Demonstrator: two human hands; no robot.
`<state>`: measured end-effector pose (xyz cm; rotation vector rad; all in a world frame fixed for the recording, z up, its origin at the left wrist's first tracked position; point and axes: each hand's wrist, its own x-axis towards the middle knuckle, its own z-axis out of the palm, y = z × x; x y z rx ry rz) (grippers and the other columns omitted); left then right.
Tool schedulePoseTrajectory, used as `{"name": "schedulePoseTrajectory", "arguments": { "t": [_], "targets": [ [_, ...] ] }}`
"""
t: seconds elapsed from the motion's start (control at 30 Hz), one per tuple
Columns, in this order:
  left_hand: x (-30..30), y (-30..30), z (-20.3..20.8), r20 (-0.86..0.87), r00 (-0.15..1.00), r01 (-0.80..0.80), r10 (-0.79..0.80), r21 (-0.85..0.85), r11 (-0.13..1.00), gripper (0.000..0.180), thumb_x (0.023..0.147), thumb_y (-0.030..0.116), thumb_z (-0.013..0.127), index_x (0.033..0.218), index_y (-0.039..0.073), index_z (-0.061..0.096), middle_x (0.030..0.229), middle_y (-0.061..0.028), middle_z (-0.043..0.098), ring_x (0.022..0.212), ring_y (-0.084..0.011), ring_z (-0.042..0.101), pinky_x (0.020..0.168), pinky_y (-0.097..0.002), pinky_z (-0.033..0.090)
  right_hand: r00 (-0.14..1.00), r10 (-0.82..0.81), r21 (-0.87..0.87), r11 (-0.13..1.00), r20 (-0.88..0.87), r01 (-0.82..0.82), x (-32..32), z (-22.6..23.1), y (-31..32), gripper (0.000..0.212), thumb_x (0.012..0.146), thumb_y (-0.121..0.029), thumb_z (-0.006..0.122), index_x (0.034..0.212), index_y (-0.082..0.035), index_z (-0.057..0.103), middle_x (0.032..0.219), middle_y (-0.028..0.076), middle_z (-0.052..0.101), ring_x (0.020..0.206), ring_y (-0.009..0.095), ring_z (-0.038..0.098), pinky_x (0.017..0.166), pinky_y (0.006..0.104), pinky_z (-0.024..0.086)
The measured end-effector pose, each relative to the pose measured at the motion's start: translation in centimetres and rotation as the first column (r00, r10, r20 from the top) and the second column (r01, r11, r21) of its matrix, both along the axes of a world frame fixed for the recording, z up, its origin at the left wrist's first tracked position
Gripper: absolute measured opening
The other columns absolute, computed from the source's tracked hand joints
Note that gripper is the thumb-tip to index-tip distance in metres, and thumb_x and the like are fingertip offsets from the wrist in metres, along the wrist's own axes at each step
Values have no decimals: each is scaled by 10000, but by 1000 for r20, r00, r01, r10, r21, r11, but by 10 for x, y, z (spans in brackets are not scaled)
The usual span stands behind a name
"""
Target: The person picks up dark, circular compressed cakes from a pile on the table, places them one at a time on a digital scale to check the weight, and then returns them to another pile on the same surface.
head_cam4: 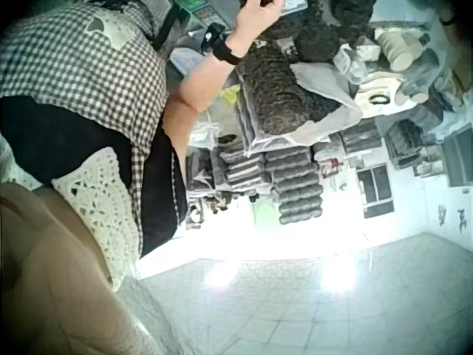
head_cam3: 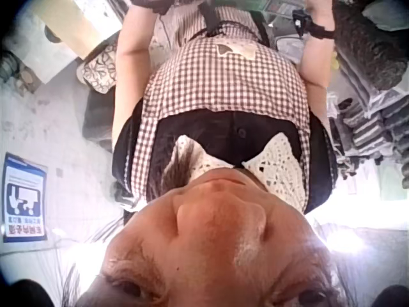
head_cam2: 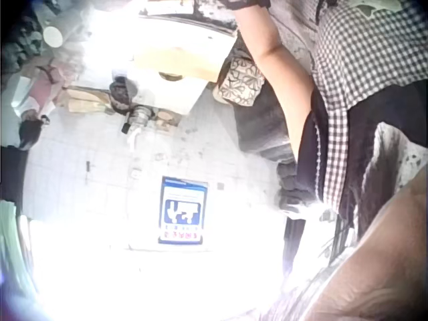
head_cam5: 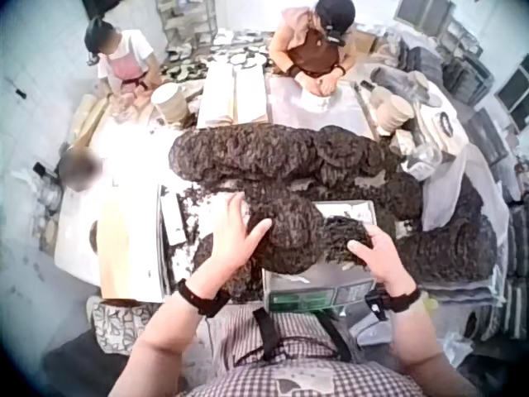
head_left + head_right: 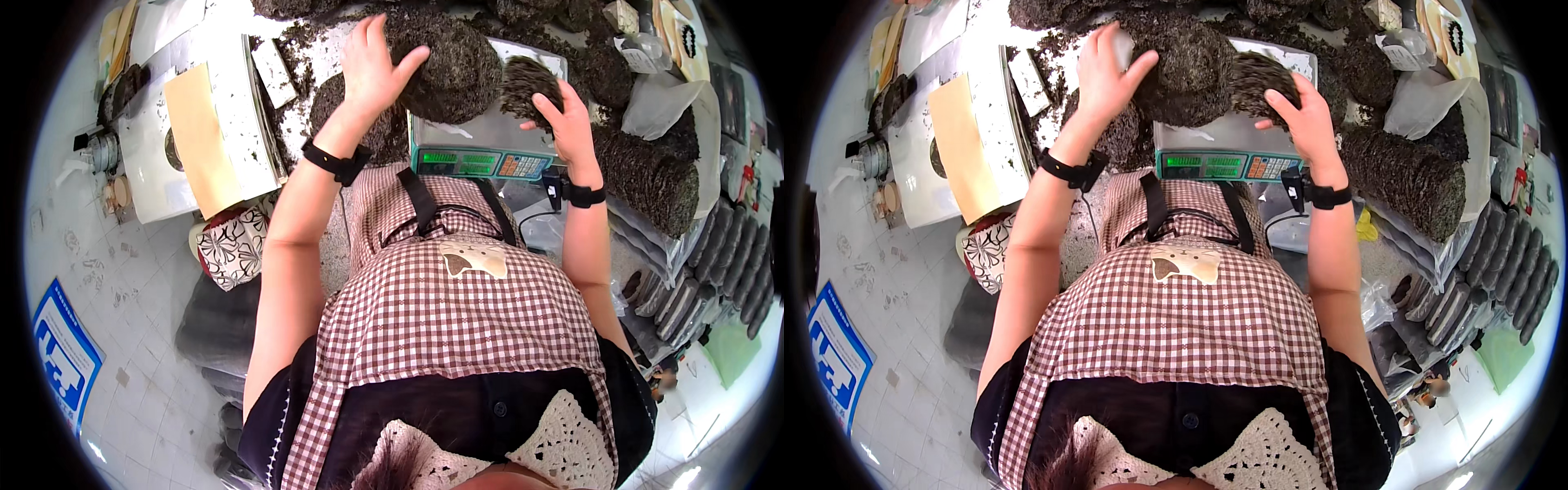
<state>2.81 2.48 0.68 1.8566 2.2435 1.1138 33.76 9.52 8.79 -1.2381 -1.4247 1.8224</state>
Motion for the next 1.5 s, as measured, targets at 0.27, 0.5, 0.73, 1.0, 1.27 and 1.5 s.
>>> {"name": "schedulePoseTrajectory", "arguments": {
  "t": [0.27, 0.5, 0.73, 1.0, 1.27, 1.5],
  "targets": [
    [46, 20, 78, 141, 940, 330, -310, -145, 933, 339, 910, 397, 644, 959, 62, 628, 908, -176, 666, 838, -391, 652, 741, -459, 525, 856, 404, 191, 858, 322, -476, -81, 15, 13, 232, 932, -178, 691, 1091, -19, 637, 966, 52, 682, 696, 135, 693, 579, 238, 563],
    [44, 11, 53, 643, 765, -60, 45, 2, 998, 270, 968, 221, 595, 853, -23, 584, 799, -199, 642, 780, -397, 626, 693, -422, 484, 986, 51, -142, 987, -158, -74, -93, 3, -3, 199, 969, -153, 609, 1128, -40, 650, 930, 31, 669, 761, 128, 656, 525, 276, 557],
    [41, -10, 9, 574, 815, 78, 77, -242, 967, 463, 923, 481, 659, 1040, 36, 702, 816, -141, 698, 801, -321, 686, 734, -423, 537, 883, -267, -234, 954, -386, 187, -25, -40, 22, 264, 986, -177, 630, 1210, -40, 604, 1111, 89, 693, 938, 165, 694, 669, 266, 635],
    [69, -6, 18, 603, 798, 139, 8, -197, 970, 389, 929, 381, 669, 959, -7, 678, 946, -193, 676, 884, -372, 653, 769, -440, 523, 912, 69, -18, 996, -404, -83, -23, -25, 3, 213, 953, -82, 648, 1154, -13, 654, 1176, 95, 678, 1130, 202, 638, 942, 347, 561],
    [54, -3, 0, 406, 902, -174, 149, 24, 985, 463, 870, 320, 735, 1118, -52, 614, 1059, -195, 651, 1007, -350, 621, 887, -452, 488, 978, -22, -171, 985, -207, -14, -43, -46, -27, 189, 905, -123, 737, 1040, 1, 694, 993, 18, 679, 898, 88, 603, 828, 255, 496],
    [61, -2, -16, 160, 904, -313, 396, -382, 869, 927, 594, 367, 917, 1290, -63, 481, 1235, -221, 570, 1190, -382, 551, 1026, -446, 448, 977, -92, -166, 984, -193, 60, -70, -97, -11, 199, 913, -107, 721, 1082, -12, 679, 1001, 43, 685, 904, 114, 632, 838, 272, 520]
  ]
}}
